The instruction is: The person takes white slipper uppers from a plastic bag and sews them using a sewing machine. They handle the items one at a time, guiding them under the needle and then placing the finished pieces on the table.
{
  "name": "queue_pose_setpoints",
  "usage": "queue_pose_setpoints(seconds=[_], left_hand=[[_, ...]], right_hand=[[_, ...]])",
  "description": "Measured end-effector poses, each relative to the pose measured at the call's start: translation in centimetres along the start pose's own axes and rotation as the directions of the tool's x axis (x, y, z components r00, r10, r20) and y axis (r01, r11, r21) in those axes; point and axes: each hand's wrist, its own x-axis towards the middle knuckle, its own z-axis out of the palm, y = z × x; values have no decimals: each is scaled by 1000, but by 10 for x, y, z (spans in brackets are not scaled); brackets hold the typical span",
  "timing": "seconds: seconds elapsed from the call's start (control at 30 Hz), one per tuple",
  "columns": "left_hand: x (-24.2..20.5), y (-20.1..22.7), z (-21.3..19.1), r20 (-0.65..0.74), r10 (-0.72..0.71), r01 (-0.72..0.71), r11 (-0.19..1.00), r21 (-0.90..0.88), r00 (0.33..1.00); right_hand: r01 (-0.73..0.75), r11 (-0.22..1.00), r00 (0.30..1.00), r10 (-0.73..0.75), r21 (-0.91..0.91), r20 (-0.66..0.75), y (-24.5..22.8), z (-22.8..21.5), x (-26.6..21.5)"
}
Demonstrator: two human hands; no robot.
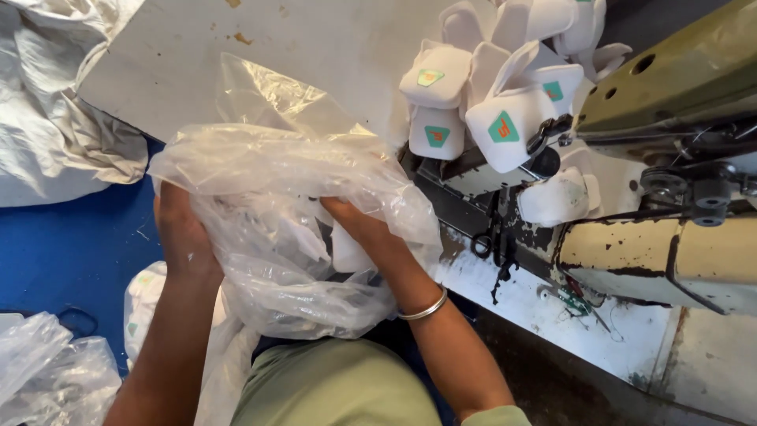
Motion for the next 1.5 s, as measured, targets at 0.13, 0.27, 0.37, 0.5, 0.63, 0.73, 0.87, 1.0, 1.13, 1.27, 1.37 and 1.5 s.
queue_pose_setpoints(seconds=[0.13,0.27,0.37,0.5,0.63,0.73,0.87,1.0,1.13,1.27,1.37,1.5], left_hand=[[12,-5,0,27,6,-5,1000,-25,1000],[30,-35,-49,-70,160,-148,976,158,985],[32,-52,-87,-83,206,-177,947,268,975],[19,-37,-84,-84,87,-71,982,174,993],[-4,-25,-85,-160,-17,55,970,238,987],[-21,-19,-94,-62,-2,13,982,188,998],[-32,-8,-103,69,-41,24,973,229,997],[-41,6,-102,193,-136,89,969,232,972],[-43,0,-115,210,-184,164,981,107,960],[-42,-1,-109,226,-205,167,970,177,952],[-47,-13,-118,157,-190,162,971,177,969],[-55,-34,-126,186,-182,187,982,-6,966]], right_hand=[[-8,999,999,9,-44,38,-7,-11,-32],[114,993,990,-115,11,81,-46,-26,-95],[412,871,907,-363,267,-214,-15,-31,-119],[669,462,645,28,582,-764,-70,-82,-99],[682,320,716,-109,658,-689,-68,-136,3],[514,471,784,81,717,-615,-28,-148,84],[397,466,831,183,791,-525,7,-149,145],[431,567,707,272,702,-653,43,-140,168],[347,694,674,284,631,-682,12,-143,126],[392,918,464,-137,64,-875,-31,-113,40],[609,791,495,-320,61,-808,-67,-54,-55],[223,913,975,-204,340,-90,-63,5,-109]])
